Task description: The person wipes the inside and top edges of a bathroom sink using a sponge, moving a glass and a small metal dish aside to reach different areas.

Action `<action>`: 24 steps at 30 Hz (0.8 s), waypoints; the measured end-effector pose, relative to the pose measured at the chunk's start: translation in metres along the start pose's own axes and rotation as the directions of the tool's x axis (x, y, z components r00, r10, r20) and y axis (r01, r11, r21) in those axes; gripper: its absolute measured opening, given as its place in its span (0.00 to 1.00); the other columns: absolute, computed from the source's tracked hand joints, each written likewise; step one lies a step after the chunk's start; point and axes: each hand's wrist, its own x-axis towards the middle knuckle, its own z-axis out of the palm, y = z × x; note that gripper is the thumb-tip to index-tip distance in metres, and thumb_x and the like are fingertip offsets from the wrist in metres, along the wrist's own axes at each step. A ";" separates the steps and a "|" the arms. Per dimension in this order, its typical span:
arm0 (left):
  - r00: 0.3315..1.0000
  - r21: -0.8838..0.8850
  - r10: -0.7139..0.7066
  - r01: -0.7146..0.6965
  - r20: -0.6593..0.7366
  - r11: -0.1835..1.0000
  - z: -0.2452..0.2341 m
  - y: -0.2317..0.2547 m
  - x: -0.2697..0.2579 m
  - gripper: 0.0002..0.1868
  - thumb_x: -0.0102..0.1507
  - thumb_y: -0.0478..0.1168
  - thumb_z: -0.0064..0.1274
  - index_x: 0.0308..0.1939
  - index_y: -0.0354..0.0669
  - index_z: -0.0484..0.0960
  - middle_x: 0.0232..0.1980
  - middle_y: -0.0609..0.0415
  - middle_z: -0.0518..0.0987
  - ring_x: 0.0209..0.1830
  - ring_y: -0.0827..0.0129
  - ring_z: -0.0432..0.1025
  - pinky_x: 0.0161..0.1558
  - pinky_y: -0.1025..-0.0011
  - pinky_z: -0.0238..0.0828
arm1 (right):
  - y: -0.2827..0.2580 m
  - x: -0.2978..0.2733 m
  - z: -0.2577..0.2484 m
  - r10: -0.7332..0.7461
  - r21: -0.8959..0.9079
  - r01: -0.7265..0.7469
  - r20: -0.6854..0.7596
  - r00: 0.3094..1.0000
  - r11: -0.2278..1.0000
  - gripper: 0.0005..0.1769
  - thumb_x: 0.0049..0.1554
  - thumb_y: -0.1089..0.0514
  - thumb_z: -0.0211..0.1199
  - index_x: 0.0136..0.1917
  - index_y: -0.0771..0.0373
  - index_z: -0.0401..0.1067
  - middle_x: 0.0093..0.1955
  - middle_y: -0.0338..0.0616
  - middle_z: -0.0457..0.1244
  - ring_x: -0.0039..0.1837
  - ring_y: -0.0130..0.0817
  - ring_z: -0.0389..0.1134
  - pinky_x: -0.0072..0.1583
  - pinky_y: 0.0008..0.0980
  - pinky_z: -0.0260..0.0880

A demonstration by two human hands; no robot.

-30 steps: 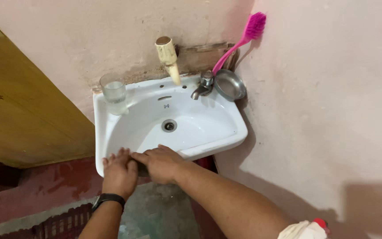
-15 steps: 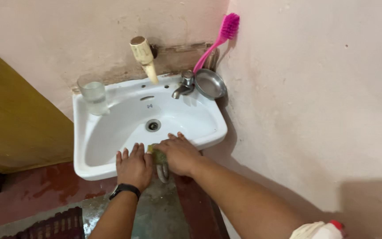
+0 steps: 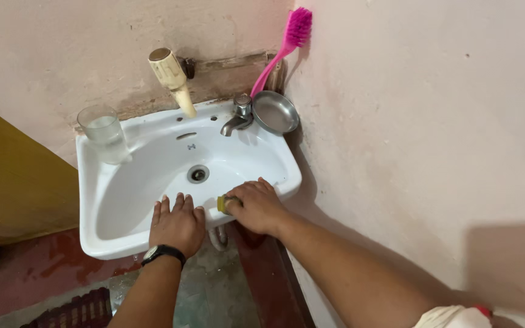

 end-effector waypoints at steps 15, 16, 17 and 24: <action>0.998 0.013 0.069 -0.069 -0.012 0.998 -0.002 -0.006 0.012 0.35 0.69 0.55 0.29 0.77 0.42 0.55 0.81 0.49 0.53 0.82 0.46 0.40 0.78 0.57 0.30 | -0.039 -0.001 0.011 -0.013 -0.206 0.028 0.074 0.997 0.978 0.27 0.66 0.46 0.42 0.74 0.55 0.63 0.74 0.49 0.56 0.77 0.47 0.51 0.79 0.54 0.36; 0.997 0.012 0.071 -0.071 -0.006 0.997 -0.001 -0.006 0.011 0.35 0.69 0.55 0.29 0.77 0.42 0.55 0.81 0.49 0.53 0.82 0.46 0.40 0.78 0.57 0.30 | -0.035 -0.003 0.009 -0.041 -0.202 0.053 0.066 0.997 0.978 0.28 0.65 0.46 0.41 0.74 0.54 0.62 0.75 0.49 0.55 0.78 0.47 0.49 0.79 0.54 0.34; 0.998 -0.008 0.065 -0.065 -0.011 0.998 -0.001 -0.006 0.013 0.35 0.69 0.55 0.30 0.77 0.43 0.55 0.81 0.50 0.53 0.82 0.46 0.40 0.79 0.57 0.29 | -0.032 -0.004 0.008 -0.067 -0.195 0.076 0.051 0.996 0.978 0.28 0.65 0.47 0.41 0.75 0.54 0.62 0.76 0.49 0.54 0.79 0.47 0.48 0.79 0.54 0.32; 1.000 -0.074 0.015 -0.016 -0.015 0.997 -0.005 -0.001 0.016 0.35 0.68 0.54 0.30 0.76 0.42 0.55 0.80 0.50 0.53 0.82 0.47 0.39 0.77 0.55 0.28 | -0.020 -0.007 -0.005 0.082 -0.221 -0.083 -0.014 0.997 0.972 0.27 0.63 0.46 0.41 0.72 0.49 0.65 0.76 0.44 0.54 0.81 0.48 0.43 0.79 0.54 0.26</action>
